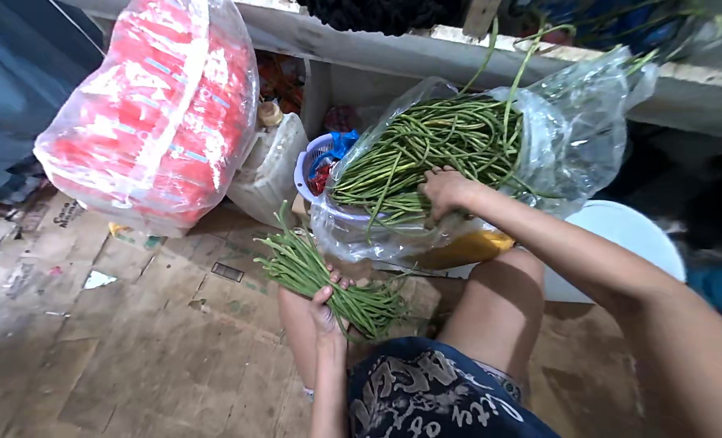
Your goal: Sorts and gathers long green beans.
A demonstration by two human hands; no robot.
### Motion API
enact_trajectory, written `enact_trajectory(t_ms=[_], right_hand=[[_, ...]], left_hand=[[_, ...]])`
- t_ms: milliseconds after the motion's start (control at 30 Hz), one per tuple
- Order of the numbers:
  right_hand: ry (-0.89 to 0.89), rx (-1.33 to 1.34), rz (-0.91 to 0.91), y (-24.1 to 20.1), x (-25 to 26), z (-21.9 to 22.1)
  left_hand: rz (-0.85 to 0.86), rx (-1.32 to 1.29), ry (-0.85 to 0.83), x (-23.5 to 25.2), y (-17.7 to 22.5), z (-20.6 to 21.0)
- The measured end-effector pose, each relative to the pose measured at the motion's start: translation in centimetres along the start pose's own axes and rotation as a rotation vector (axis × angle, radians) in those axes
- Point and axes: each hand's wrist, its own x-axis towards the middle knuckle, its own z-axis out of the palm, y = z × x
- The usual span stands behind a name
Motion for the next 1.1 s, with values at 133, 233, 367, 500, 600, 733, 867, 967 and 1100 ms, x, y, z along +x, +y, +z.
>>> enact_trajectory(t_ms=[133,233,367,500,600,733,867,967,1100], right_hand=[[0.195,0.139,-0.123,0.2,-2.5,2.3],[0.401,0.143,-0.158,-1.1,-3.9,4.6],[0.454,0.139,-0.030,-4.4,-5.2,6.9],[0.459,0.184,-0.062,-4.8,-6.2,8.4],[0.543,0.236,-0.182,-3.7,-8.4,8.7],[0.536,0.077,-0.387,-2.9,-12.6,9.0],[0.627,-0.008,-0.528,-3.1,-16.7,8.6],[0.812,0.206,-0.504,-2.1,-19.1,6.6],[1.093,0.752,-0.204,0.2,-22.2,2.0]], left_hand=[[-0.031,-0.034,-0.013,0.3,-0.3,-0.4],[-0.059,-0.099,-0.092,0.9,-1.0,-1.8],[-0.085,-0.101,-0.074,1.1,-1.4,-2.1],[-0.106,-0.065,-0.049,0.8,-1.4,-1.7],[-0.120,-0.075,-0.064,0.9,-1.4,-1.8],[-0.098,-0.027,-0.068,1.4,-1.6,-2.0],[-0.118,-0.004,-0.060,1.6,-2.0,-1.2],[-0.129,-0.008,-0.049,1.6,-2.2,-0.4],[-0.132,-0.027,-0.033,1.7,-2.6,-0.1]])
